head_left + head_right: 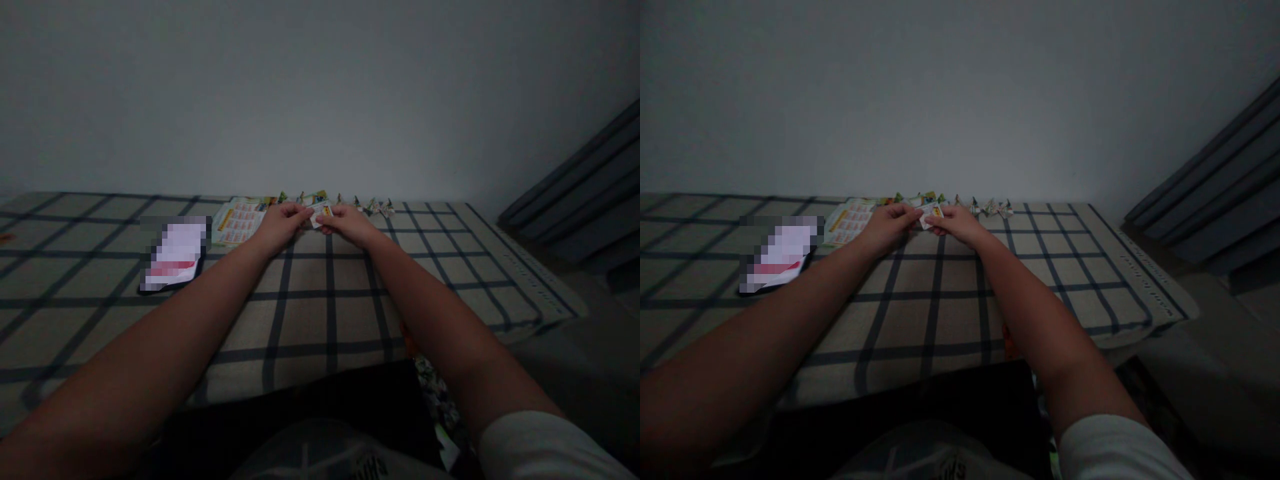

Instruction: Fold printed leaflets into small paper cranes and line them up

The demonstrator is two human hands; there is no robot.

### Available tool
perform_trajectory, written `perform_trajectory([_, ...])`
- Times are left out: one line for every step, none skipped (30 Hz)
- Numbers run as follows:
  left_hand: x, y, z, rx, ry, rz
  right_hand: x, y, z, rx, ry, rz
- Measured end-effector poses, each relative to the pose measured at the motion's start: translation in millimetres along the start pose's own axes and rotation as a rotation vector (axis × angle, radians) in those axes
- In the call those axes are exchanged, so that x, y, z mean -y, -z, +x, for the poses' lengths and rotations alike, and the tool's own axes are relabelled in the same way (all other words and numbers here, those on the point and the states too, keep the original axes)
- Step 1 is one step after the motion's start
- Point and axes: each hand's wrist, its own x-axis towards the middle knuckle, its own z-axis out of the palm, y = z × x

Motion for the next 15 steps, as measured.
perform_trajectory([-0.2, 0.0, 0.1, 0.003, -0.003, 0.008, 0.7, -0.4, -0.5, -0.004, -0.013, -0.002])
perform_trajectory([-0.2, -0.2, 0.0, 0.011, -0.004, 0.011, 1.2, -0.6, -0.8, -0.011, -0.021, 0.000])
perform_trajectory([-0.1, -0.6, -0.1, 0.020, -0.003, 0.008, 1.5, -0.6, -1.1, -0.016, -0.026, 0.004])
perform_trajectory([0.1, -1.2, -0.3, 0.026, -0.001, 0.001, 1.7, -0.6, -1.2, -0.017, -0.028, 0.008])
perform_trajectory([0.6, -1.8, -0.5, 0.030, 0.003, -0.012, 1.7, -0.5, -1.2, -0.015, -0.030, 0.010])
perform_trajectory([1.2, -2.4, -0.6, 0.029, 0.011, -0.029, 1.6, -0.4, -1.3, -0.009, -0.030, 0.011])
perform_trajectory([1.8, -2.9, -0.6, 0.026, 0.021, -0.045, 1.6, -0.3, -1.4, 0.000, -0.030, 0.009])
perform_trajectory([2.4, -3.2, -0.5, 0.022, 0.028, -0.058, 1.6, -0.4, -1.6, 0.005, -0.031, 0.008])
perform_trajectory([2.9, -3.3, -0.3, 0.015, 0.034, -0.065, 1.8, -0.5, -1.8, 0.010, -0.029, 0.006])
perform_trajectory([3.3, -3.1, 0.1, 0.005, 0.038, -0.066, 2.0, -0.8, -2.2, 0.012, -0.025, 0.005])
perform_trajectory([3.4, -2.8, 0.4, -0.009, 0.038, -0.060, 2.4, -1.2, -2.6, 0.014, -0.018, 0.004])
perform_trajectory([3.5, -2.4, 0.8, -0.026, 0.034, -0.051, 2.9, -1.6, -2.9, 0.014, -0.011, 0.007])
perform_trajectory([3.3, -1.9, 1.1, -0.040, 0.026, -0.040, 3.4, -2.0, -3.2, 0.014, -0.006, 0.012])
perform_trajectory([3.1, -1.5, 1.3, -0.054, 0.017, -0.030, 3.9, -2.4, -3.5, 0.016, -0.004, 0.017])
perform_trajectory([2.8, -1.3, 1.3, -0.061, 0.009, -0.023, 4.3, -2.6, -3.6, 0.019, -0.008, 0.020])
